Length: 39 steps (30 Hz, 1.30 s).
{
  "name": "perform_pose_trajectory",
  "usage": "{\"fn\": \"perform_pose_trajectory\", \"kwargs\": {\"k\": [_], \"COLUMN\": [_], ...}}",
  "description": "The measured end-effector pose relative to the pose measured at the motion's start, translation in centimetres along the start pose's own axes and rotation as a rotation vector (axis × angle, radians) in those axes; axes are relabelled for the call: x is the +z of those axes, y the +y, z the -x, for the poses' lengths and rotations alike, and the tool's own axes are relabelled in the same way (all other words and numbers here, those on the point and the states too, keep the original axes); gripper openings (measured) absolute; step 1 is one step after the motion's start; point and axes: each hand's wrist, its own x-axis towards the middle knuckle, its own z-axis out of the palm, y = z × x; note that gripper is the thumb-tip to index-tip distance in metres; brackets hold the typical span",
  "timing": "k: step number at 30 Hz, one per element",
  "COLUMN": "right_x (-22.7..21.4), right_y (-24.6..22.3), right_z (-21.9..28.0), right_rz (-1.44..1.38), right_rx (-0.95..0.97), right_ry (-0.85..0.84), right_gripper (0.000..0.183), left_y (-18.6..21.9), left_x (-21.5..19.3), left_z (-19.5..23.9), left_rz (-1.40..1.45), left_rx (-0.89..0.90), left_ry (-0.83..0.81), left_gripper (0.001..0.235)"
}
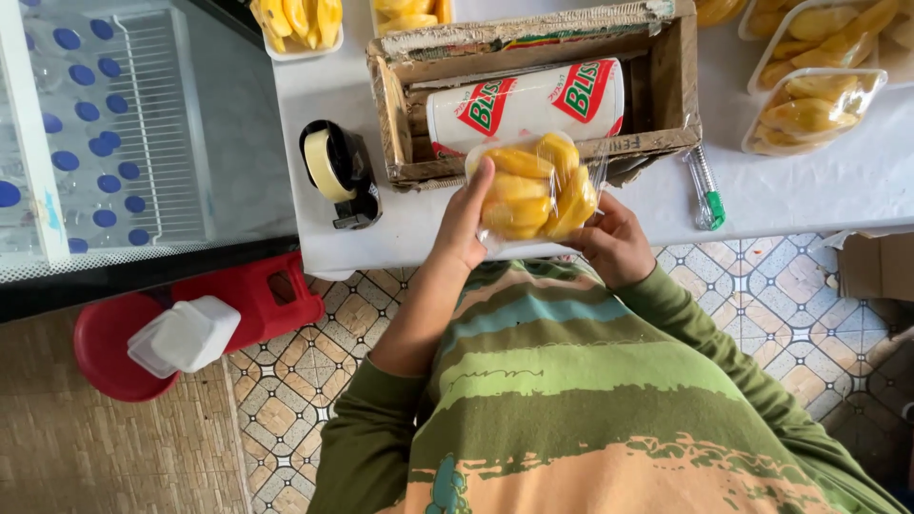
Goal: The person wraps a plastic container of sliced mangoes with cling film, trims the excess with a utility knife, and places the sealed container on the table among other packaged units.
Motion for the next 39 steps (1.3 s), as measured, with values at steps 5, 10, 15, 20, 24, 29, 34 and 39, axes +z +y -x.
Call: {"fn": "perform_pose_trajectory", "kwargs": {"k": [5,10,15,20,24,29,34,39], "right_x": [-1.1,-1.7,-4.6,-4.5,-10.3,-24.5,-28.1,-14.8], "right_y": [0.8,1.0,3.5,2.7,0.2,-2.9,-1.8,-8.6], "right_z": [1.0,1.2,1.3,2.4,1.2,-1.7,-2.5,3.4], "right_rz": [-0.066,-0.058,-0.07,-0.005,0.439,1.682,1.788,0.675], "right_rx": [0.0,-0.001,-0.014,0.014,-0.119,-0.376,-0.098,0.293], "right_ry": [-0.043,-0.112,-0.134,-0.149,-0.24,0.407,0.484,0.368], "right_gripper": [0.048,0.043,0.044,0.049,0.059,0.061,0.057,0.025], "left_y": [-1.6,-4.6,-7.4,-7.5,-5.4,-5.9,-6.1,-5.7], "left_x": [1.1,-0.1,-1.9,-1.7,0.4,-0.3,-0.6,-1.6], "left_z": [1.4,0.6,-0.2,0.5,2.6,1.6,1.2,1.3], "left_rz": [-0.002,0.094,0.096,0.121,0.173,0.159,0.182,0.171], "left_rx": [0.092,0.204,0.221,0.187,0.107,0.119,0.091,0.095], "left_ry": [-0.013,-0.108,-0.066,-0.15,-0.216,-0.22,-0.23,-0.32], "left_gripper": [0.084,0.079,0.077,0.076,0.074,0.072,0.073,0.069]}}
